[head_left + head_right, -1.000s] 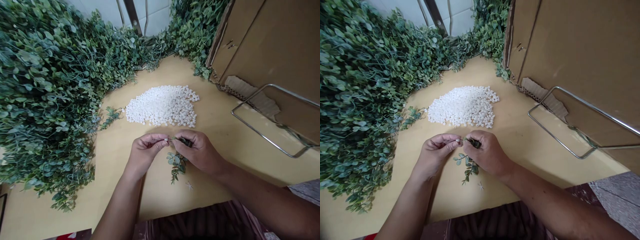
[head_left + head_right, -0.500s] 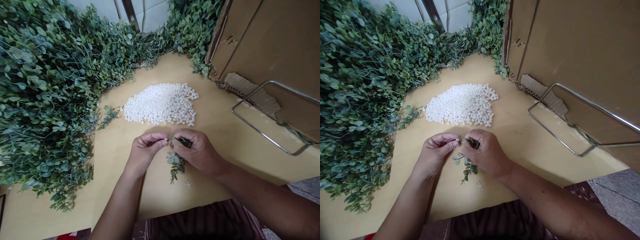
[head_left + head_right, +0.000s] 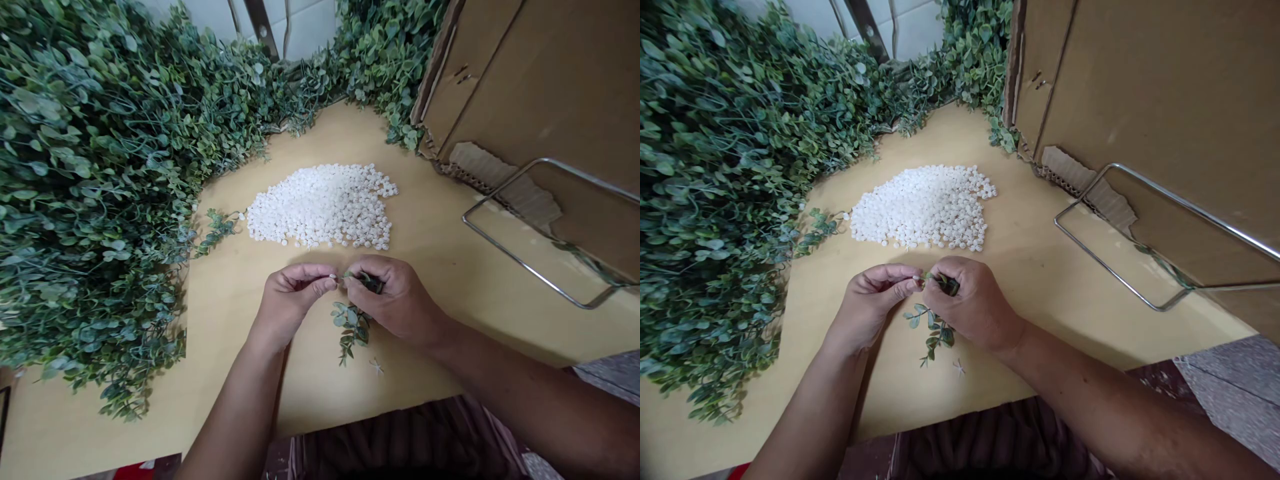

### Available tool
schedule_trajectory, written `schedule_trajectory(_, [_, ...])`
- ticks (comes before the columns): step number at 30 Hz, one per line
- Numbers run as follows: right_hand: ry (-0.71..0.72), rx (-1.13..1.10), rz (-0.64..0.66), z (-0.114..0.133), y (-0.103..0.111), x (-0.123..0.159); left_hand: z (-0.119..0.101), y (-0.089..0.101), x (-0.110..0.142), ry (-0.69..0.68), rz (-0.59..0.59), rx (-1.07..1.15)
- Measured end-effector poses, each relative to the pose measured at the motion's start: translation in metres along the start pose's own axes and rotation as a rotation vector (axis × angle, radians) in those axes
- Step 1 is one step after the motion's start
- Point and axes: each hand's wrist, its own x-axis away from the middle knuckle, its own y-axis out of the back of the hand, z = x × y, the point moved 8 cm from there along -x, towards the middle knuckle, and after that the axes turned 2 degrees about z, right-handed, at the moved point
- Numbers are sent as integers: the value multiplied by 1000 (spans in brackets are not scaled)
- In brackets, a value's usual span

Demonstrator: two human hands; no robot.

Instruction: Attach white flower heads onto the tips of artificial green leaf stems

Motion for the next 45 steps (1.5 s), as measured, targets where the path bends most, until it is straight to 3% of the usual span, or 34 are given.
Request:
schedule_trajectory(26, [-65,-16,45,-7,-6,0,0,-8,-2,9,46,-3])
schedule_trajectory(31, [-84,-69,4,-10,-3,-1,-25,12,7,-159,15,-131])
schedule_trajectory(35, [-95,-91,-29,-13,-2,-3,-43,7,19,-275,148,-349])
schedule_trajectory(41, [-70,-112,-33,-11,1,-2,-38,-11,17,-357,198,-560])
schedule_trajectory(45, [-30,-83,34,-7,-3,0,-36,-3,12,-335,133,-477])
